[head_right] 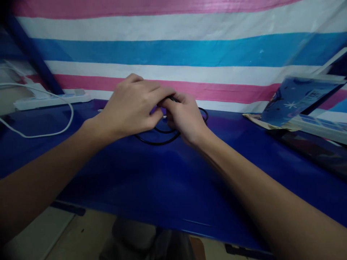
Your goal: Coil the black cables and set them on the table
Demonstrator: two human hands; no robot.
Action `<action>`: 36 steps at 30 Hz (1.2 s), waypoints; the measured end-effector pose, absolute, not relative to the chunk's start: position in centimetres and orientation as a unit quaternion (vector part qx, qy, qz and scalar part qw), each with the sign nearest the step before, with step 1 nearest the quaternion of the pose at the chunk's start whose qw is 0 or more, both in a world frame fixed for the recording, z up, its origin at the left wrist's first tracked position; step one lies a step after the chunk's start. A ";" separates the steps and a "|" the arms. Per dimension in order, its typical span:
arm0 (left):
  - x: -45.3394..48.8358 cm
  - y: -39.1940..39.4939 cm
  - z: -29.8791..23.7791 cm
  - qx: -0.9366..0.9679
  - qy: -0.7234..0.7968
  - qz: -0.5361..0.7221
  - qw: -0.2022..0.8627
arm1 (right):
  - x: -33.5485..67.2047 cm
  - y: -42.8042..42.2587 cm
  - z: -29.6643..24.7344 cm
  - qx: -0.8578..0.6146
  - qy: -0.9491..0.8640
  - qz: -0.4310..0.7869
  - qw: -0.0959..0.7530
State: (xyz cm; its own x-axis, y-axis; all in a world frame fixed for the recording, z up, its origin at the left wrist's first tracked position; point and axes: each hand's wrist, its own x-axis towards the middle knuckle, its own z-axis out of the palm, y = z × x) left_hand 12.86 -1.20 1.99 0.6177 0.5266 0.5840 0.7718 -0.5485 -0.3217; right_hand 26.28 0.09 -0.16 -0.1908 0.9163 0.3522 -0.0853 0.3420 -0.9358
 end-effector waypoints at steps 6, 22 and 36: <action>12.6 -0.8 1.9 -0.861 -0.421 -0.178 0.223 | 26.8 0.7 -0.5 -0.337 -0.647 0.420 0.540; 12.6 0.3 1.2 -0.812 -0.470 -0.330 0.104 | 26.6 0.3 0.3 -0.362 -0.588 0.442 0.573; 13.2 2.2 -0.5 -0.673 -0.532 -0.467 -0.214 | 28.5 1.5 0.9 -0.352 -0.519 0.442 0.641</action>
